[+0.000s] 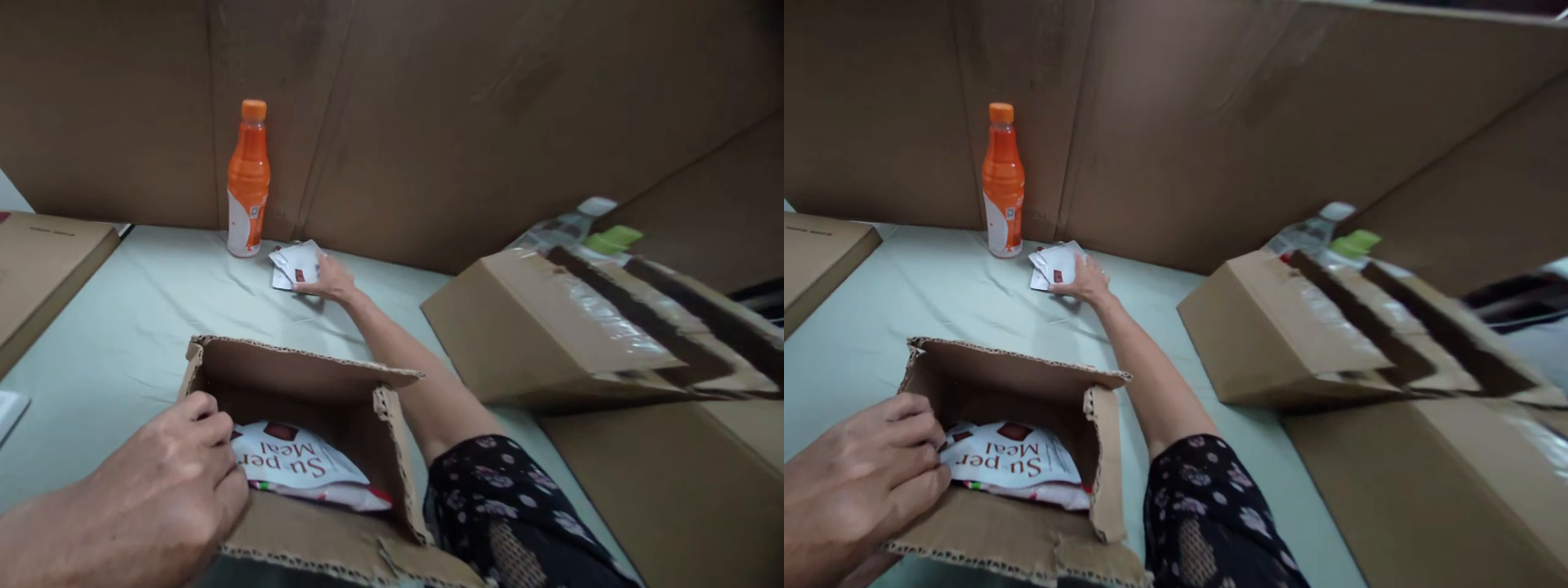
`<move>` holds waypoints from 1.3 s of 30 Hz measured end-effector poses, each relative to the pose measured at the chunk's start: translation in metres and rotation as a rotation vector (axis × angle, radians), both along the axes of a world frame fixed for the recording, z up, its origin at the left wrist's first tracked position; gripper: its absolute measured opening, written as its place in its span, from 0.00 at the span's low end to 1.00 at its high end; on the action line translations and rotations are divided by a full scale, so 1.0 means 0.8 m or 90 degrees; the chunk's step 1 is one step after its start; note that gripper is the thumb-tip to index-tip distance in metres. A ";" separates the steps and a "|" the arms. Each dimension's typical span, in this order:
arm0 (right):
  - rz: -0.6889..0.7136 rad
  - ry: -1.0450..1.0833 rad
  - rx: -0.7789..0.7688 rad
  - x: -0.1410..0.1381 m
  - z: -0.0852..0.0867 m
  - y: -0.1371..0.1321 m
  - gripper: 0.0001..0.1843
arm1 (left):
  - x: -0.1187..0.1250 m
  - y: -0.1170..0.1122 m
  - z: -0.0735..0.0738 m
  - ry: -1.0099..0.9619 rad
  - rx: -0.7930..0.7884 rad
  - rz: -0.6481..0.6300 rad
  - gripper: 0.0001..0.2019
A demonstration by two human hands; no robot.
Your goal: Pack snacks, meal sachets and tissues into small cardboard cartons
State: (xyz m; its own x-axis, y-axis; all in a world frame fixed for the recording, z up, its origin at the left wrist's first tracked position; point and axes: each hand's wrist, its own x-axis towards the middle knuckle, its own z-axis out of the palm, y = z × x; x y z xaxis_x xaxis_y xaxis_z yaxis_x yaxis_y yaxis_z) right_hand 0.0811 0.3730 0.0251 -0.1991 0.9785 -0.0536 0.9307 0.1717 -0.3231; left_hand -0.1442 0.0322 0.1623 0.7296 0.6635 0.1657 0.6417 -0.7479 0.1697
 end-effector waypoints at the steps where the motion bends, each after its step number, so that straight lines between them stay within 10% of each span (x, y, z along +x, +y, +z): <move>1: 0.021 -0.011 -0.011 -0.006 -0.002 0.003 0.49 | 0.000 0.001 -0.001 -0.011 0.004 0.002 0.08; 6: 0.081 -0.027 -0.034 -0.013 0.001 -0.008 0.29 | -0.001 -0.001 -0.001 -0.005 -0.013 -0.003 0.04; 13: 0.020 0.090 0.118 0.024 0.026 -0.113 0.09 | -0.002 0.001 0.002 0.013 -0.015 -0.011 0.06; 20: -0.027 0.402 0.379 0.116 0.175 -0.238 0.07 | -0.009 0.005 -0.004 0.062 0.021 -0.012 0.06; 24: 0.123 0.511 0.451 0.112 0.250 -0.329 0.07 | -0.006 0.005 0.000 0.092 0.029 -0.005 0.05; 27: 0.310 0.311 0.429 0.081 0.274 -0.368 0.04 | -0.004 0.005 0.001 0.104 0.054 0.009 0.05; 34: 0.448 -0.340 0.153 -0.048 0.280 -0.356 0.12 | -0.006 0.001 0.000 0.121 0.082 0.012 0.08; 39: 0.591 -0.307 -0.007 -0.100 0.224 -0.335 0.12 | -0.008 -0.007 -0.001 0.064 0.159 0.059 0.04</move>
State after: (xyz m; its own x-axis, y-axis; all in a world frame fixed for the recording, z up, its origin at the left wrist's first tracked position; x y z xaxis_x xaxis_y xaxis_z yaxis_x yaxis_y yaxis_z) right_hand 0.0010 0.1051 0.2046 -0.8270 0.4517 -0.3348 0.4656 0.8840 0.0426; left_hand -0.1503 0.0264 0.1618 0.6882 0.6764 0.2624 0.7141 -0.6955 -0.0799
